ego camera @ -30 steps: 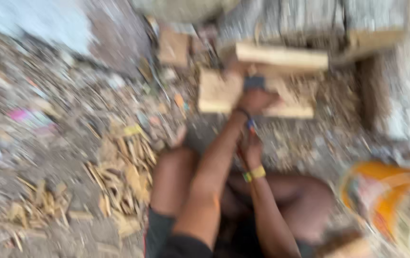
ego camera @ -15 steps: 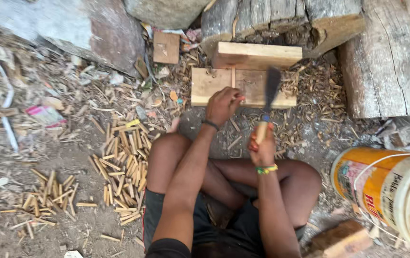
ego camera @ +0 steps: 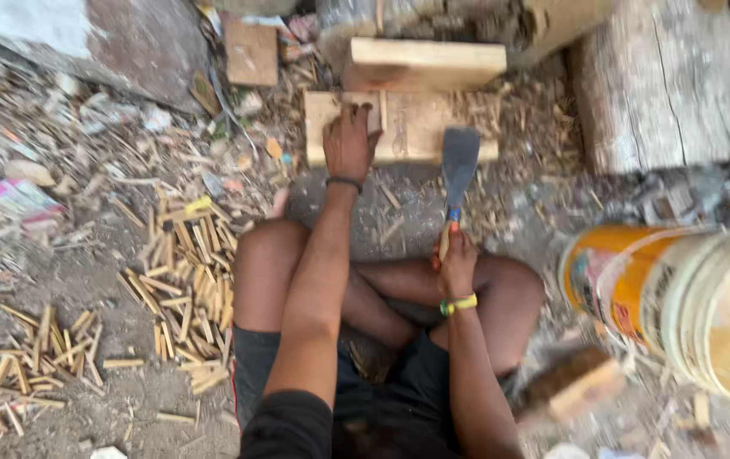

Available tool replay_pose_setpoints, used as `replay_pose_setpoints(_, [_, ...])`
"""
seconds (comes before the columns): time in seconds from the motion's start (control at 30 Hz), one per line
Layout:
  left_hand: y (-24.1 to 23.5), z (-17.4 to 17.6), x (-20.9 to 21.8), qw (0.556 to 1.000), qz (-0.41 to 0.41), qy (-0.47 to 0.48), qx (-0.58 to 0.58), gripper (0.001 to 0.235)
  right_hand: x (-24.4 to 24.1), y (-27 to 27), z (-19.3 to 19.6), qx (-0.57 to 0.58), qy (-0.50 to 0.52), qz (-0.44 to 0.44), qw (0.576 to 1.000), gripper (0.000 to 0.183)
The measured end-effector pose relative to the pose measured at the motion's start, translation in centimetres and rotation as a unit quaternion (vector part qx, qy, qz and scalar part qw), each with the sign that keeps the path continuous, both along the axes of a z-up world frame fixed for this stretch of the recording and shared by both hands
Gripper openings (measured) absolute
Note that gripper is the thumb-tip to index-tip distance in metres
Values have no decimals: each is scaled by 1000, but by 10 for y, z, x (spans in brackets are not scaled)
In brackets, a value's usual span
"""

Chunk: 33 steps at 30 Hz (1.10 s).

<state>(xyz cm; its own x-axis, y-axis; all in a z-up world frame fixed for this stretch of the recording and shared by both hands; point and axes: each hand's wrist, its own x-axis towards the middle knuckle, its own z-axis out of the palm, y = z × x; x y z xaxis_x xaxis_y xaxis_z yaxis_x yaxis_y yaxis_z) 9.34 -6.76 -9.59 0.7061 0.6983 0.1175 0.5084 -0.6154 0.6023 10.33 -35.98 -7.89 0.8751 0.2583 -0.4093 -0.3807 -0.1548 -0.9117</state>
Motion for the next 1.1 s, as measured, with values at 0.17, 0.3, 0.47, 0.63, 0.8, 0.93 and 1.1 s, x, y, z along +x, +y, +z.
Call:
replay_pose_setpoints(0.17, [12,16,-1,998,17,-63,0,60,-9,16,-7,-5,59,35,998,38])
replay_pose_setpoints(0.3, [6,23,-1,998,7,-68,8,60,-17,15,-13,-52,56,53,996,37])
replay_pose_setpoints(0.47, [7,19,9,999,17,-50,6,56,-10,21,-2,-19,124,57,990,31])
replay_pose_setpoints(0.63, [7,9,13,999,26,-38,15,52,-9,23,4,-16,137,82,987,23])
replay_pose_setpoints(0.8, [4,22,5,996,1,-90,11,62,-13,27,3,-14,128,108,986,25])
replay_pose_setpoints(0.93, [-11,38,9,981,-102,-162,-10,63,-16,29,5,-18,139,72,988,34])
replay_pose_setpoints(1.1, [-48,46,11,929,-289,-228,-35,59,-23,28,10,-25,101,74,992,40])
